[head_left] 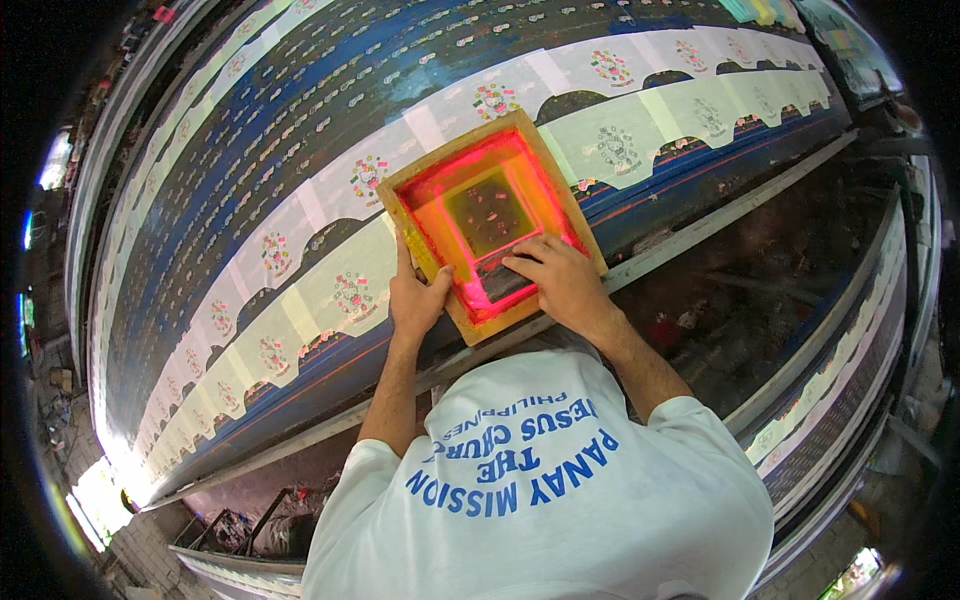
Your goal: The person holds a wooden frame with a screen and repeatedly rubs a dark block over the screen to transfer pink ink onto a long strip of patterned fabric laid on a table. The person moves the frame along the fabric and continues the rubbing motion across multiple sections.
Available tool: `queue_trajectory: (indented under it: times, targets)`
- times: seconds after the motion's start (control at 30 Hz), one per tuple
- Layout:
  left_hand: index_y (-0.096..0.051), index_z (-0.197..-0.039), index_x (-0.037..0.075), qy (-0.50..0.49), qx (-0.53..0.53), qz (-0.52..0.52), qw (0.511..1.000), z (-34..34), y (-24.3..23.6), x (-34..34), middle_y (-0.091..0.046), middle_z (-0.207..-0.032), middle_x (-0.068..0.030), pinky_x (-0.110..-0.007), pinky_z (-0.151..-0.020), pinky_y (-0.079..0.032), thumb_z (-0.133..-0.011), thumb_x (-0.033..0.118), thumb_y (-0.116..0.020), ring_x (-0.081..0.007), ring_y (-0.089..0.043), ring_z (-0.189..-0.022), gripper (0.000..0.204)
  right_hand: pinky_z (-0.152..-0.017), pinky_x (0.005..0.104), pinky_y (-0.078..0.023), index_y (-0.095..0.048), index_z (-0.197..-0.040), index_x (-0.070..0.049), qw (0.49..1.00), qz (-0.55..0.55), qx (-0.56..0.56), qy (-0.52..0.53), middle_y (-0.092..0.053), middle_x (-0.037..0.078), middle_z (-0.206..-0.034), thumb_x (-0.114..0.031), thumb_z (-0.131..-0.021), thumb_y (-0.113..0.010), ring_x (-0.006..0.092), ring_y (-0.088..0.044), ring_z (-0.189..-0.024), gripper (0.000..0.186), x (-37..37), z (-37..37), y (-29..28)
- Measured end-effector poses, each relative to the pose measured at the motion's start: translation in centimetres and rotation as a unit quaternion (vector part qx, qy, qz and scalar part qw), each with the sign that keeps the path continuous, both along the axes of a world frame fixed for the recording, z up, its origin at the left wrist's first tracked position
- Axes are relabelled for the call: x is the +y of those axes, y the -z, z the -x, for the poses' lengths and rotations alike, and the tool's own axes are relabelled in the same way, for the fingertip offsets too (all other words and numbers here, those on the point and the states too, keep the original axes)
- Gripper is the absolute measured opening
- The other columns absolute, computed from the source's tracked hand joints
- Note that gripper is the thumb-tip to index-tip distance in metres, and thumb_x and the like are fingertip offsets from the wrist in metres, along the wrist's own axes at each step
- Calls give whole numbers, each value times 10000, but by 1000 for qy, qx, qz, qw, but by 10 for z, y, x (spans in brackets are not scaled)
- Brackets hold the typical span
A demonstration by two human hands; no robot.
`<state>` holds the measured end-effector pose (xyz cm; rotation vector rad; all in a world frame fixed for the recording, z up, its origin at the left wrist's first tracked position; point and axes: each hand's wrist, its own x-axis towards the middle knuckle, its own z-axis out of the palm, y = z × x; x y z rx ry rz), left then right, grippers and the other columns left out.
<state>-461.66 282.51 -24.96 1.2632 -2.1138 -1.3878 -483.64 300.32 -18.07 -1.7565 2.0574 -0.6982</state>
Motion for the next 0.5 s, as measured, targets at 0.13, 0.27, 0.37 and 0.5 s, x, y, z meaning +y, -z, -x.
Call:
queue_trajectory:
  times: [0.13,0.27,0.37,0.5]
  targets:
    - [-139,-1786,16,-2,11,-4,1000,3,-5,1,-808,-1283,-254,-419,-936,-666,-945,147,-802,-326,-833,-1088,1079,-1101,462,-554,-765,-1331,-55,1000,2,-13,-9,-709,106,-1317,55,-819,-727,342,-641,-1276,525,-2,4,-3]
    - [-147,-1783,10,-4,29,18,999,3,0,1,-797,-1307,-262,-425,-975,-656,-937,136,-798,-331,-823,-1129,1075,-1096,466,-546,-759,-1320,-45,999,25,-13,-22,-704,126,-1295,10,-842,-729,349,-642,-1250,482,-3,10,3]
    - [-155,-1781,8,-11,-16,9,1000,-1,3,1,-786,-1328,-269,-436,-999,-650,-934,132,-790,-338,-815,-1155,1065,-1092,456,-566,-732,-1386,-72,999,-10,9,-38,-705,97,-1299,80,-819,-712,332,-638,-1297,587,-2,8,-1]
    - [-144,-1787,29,-3,-17,-4,1000,2,-2,1,-790,-1316,-268,-448,-973,-655,-937,140,-779,-355,-818,-1138,1068,-1086,450,-567,-730,-1366,-80,998,-32,13,-53,-715,103,-1274,50,-833,-724,342,-655,-1269,548,-4,13,-3]
